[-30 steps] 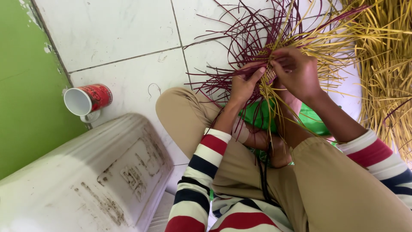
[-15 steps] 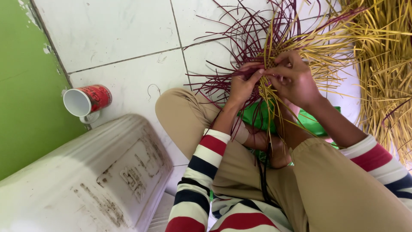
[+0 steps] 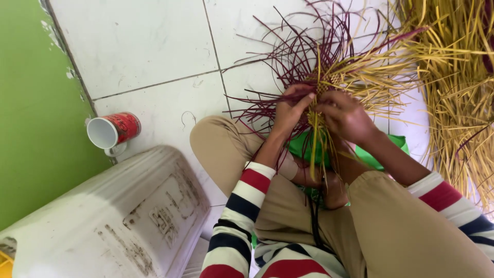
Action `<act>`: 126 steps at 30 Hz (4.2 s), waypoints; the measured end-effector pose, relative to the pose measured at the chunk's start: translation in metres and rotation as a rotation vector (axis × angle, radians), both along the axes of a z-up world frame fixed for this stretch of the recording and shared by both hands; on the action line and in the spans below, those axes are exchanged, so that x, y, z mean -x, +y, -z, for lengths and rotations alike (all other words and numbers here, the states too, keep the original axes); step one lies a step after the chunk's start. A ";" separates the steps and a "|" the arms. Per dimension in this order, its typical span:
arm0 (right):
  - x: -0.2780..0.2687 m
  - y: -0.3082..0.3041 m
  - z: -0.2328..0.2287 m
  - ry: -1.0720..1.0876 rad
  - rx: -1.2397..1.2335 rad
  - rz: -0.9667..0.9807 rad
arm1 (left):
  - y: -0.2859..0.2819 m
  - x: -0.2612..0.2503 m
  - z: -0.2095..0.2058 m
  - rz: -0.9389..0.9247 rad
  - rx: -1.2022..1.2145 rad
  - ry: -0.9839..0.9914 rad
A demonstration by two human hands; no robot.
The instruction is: Weaving colored dried grass fibers together by hand
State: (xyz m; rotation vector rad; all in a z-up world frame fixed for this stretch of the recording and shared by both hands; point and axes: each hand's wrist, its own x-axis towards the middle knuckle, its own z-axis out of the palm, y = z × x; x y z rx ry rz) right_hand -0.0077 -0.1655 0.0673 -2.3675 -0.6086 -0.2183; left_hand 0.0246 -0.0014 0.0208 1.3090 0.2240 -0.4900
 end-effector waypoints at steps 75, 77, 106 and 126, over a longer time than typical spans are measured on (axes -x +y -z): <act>-0.050 0.005 -0.031 0.374 -0.326 0.229 | 0.000 -0.006 0.000 0.001 -0.029 -0.123; -0.049 0.006 -0.029 0.369 -0.315 0.222 | 0.001 -0.007 -0.003 0.015 -0.033 -0.120; -0.019 0.010 -0.009 0.133 -0.313 0.297 | 0.000 -0.015 -0.018 0.050 0.008 0.091; -0.044 0.006 -0.044 0.115 -0.251 0.132 | -0.011 -0.019 -0.038 0.035 -0.113 0.157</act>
